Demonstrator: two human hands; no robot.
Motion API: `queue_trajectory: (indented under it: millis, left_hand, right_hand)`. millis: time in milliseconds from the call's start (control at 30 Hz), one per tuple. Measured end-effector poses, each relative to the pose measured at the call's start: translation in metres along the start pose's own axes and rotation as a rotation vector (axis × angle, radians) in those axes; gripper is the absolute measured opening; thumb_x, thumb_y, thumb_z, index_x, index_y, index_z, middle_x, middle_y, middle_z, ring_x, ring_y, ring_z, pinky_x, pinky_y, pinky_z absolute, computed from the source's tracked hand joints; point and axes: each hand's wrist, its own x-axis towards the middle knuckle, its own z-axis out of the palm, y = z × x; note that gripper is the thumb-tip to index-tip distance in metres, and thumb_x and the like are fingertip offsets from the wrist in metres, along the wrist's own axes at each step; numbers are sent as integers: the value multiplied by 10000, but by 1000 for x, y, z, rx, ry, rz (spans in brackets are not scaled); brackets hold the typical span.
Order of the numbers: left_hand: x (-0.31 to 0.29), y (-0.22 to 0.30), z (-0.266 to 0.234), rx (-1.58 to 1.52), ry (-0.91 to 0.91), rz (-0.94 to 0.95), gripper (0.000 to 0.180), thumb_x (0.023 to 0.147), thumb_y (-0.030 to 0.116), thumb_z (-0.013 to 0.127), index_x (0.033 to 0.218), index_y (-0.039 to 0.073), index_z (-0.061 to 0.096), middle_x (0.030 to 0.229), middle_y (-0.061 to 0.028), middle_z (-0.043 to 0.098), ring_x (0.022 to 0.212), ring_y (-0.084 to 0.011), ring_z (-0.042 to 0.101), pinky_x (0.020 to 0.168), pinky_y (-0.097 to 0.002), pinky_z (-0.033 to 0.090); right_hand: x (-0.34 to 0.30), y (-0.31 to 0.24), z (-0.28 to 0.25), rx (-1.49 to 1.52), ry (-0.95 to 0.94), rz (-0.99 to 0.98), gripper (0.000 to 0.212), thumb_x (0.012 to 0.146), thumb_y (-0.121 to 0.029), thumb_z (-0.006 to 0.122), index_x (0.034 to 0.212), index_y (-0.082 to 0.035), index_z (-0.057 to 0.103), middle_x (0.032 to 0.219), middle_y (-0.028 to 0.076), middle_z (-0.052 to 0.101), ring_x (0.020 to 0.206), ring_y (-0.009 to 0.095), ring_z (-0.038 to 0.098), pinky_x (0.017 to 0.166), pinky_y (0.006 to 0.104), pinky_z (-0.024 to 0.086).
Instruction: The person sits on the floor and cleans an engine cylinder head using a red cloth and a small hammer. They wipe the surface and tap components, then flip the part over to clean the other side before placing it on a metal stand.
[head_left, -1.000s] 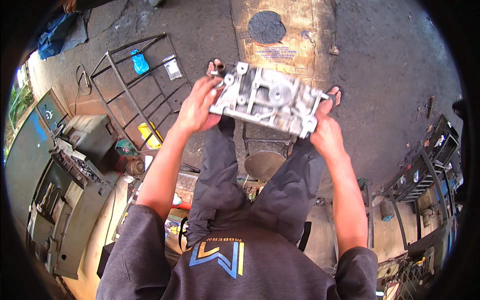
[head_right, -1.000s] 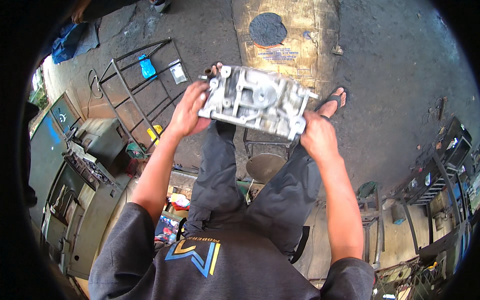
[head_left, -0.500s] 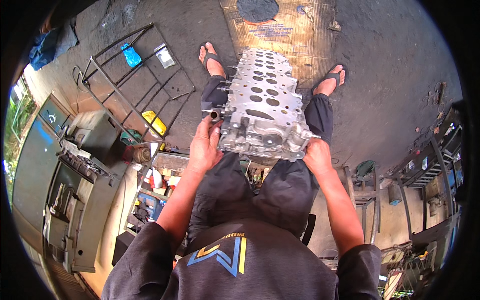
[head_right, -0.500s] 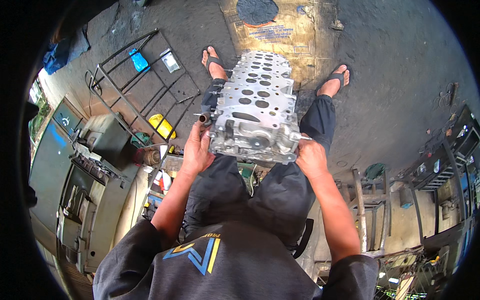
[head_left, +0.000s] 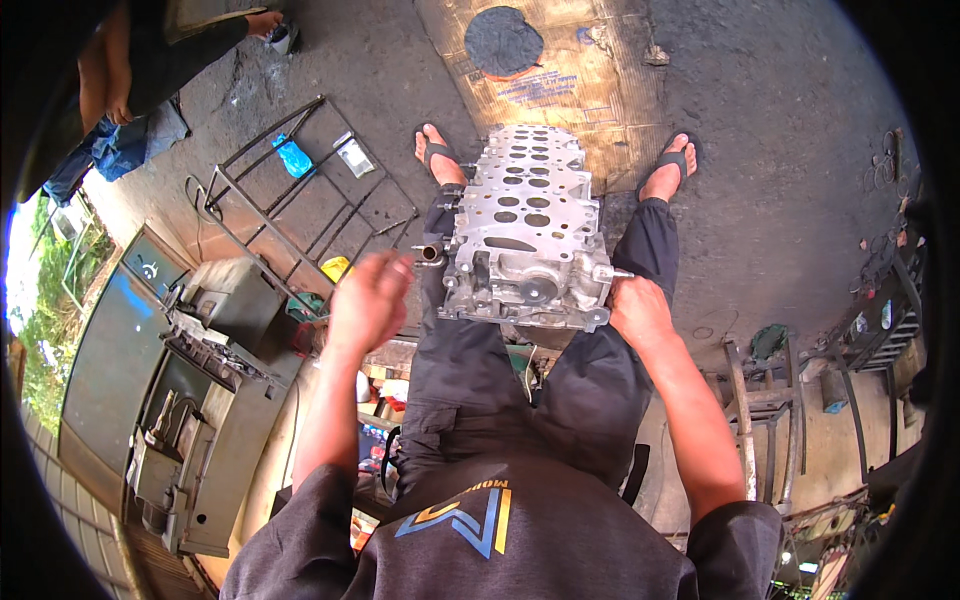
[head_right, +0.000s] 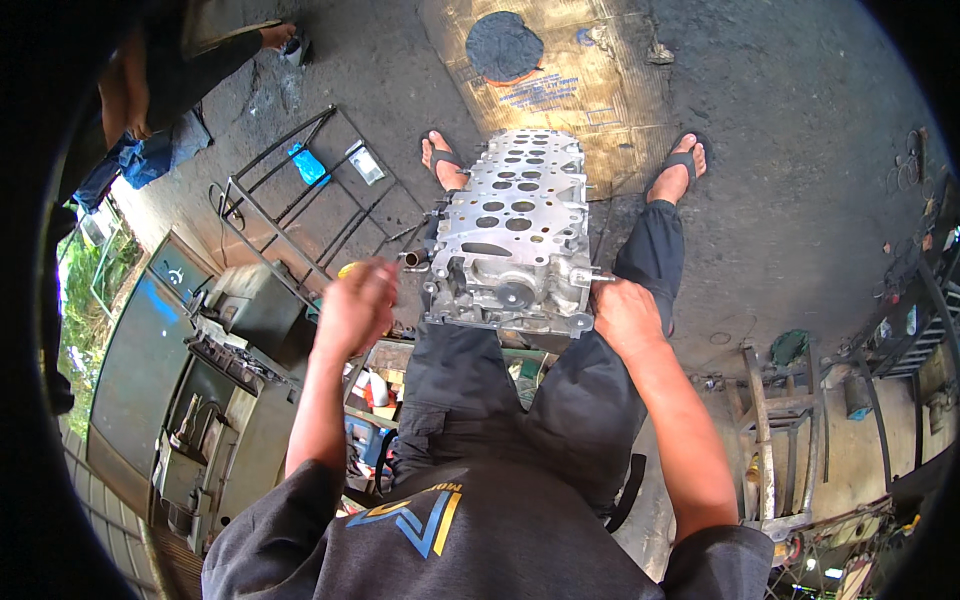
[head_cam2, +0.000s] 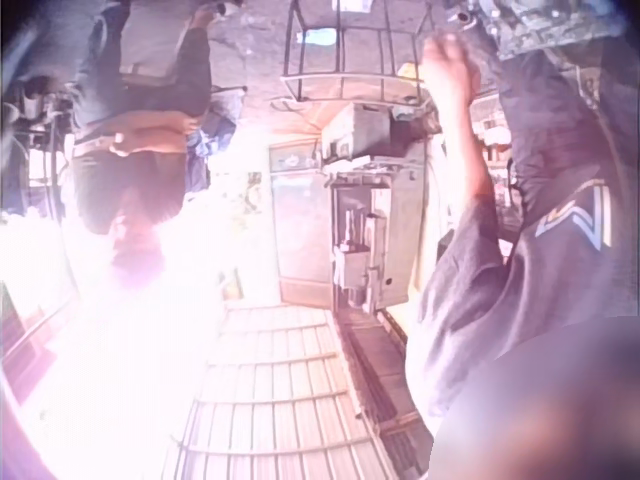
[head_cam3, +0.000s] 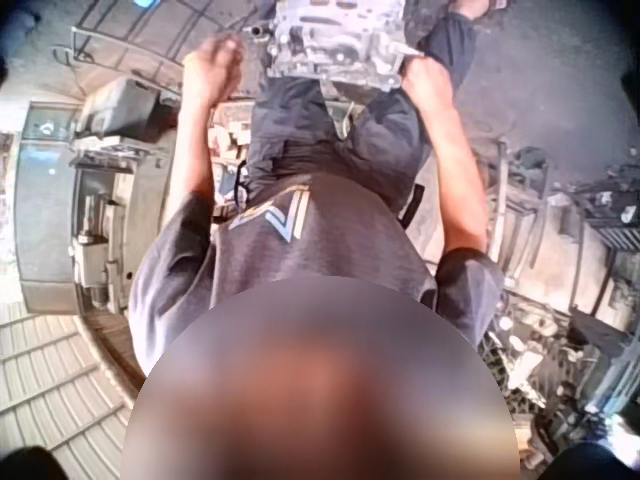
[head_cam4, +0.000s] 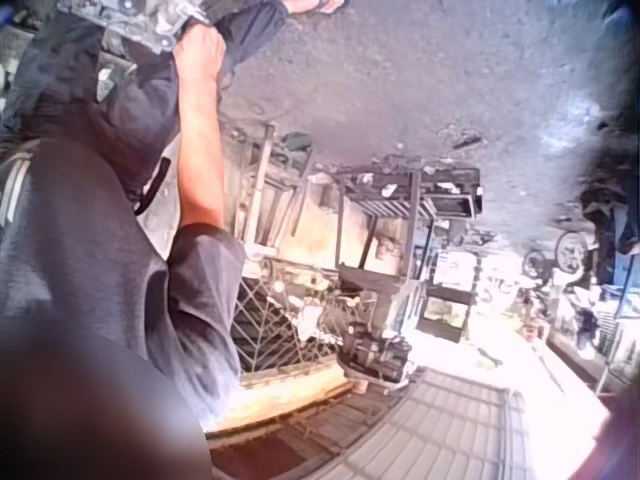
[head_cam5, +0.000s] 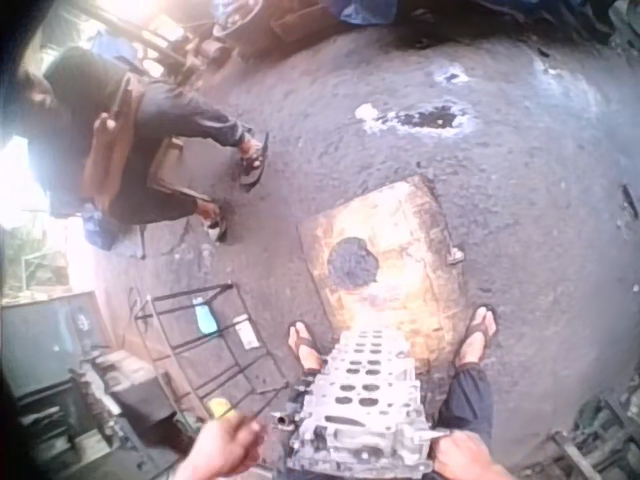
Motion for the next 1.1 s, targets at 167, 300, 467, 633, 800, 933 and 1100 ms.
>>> queue_trajectory:
  millis: [167,300,467,633,800,933,1100]
  left_hand:
    - [14,62,-8,-1098,222,261,342,1041,305,471,1121,21,644,1083,-80,660,1002,-173,626,873,-335,507]
    - [44,92,71,-326,100,355,311,1011,305,505,1114,36,620,1046,-156,639,1030,-310,630,895,-430,488]
    - [48,80,115,203,67,493,292,960,273,555,1116,33,611,1052,-202,615,1022,-404,590,892,-481,470]
    - [49,80,105,127,37,506,341,996,305,488,1165,35,612,1108,-209,614,1053,-397,583,933,-467,458]
    - [56,77,98,-363,-166,340,556,1059,417,324,1381,-1,499,1324,-193,581,1171,-303,595,988,-419,461]
    - [57,74,99,-548,-91,156,619,1060,453,269,1428,-10,452,1287,-213,586,1127,-285,612,1001,-400,465]
    - [37,61,105,-295,252,359,433,1016,234,437,1355,-25,514,1235,-230,583,1099,-329,604,982,-422,448]
  right_hand:
    - [-3,0,-2,14,-35,24,161,769,-59,576,883,-6,677,919,212,681,862,403,661,781,483,518]
    - [-1,3,7,18,-22,19,162,771,-54,569,884,-3,673,913,210,682,874,403,659,792,481,516]
    - [-4,5,-13,39,61,-14,215,798,-65,575,969,-5,690,911,212,686,856,393,665,775,474,523]
    - [-3,-27,-77,267,329,111,317,846,-97,587,1151,-44,653,1076,178,670,1065,367,617,921,453,486]
    - [59,-99,-59,466,156,-379,639,869,-271,681,1441,-98,456,1330,210,552,1250,354,529,1045,417,430]
    - [72,-109,-25,258,206,-265,539,872,-251,672,1344,-58,500,1233,205,596,1150,360,573,981,446,454]
    - [59,-108,-4,212,350,-283,307,879,-195,649,1134,-50,559,1020,154,642,970,363,602,870,464,474]
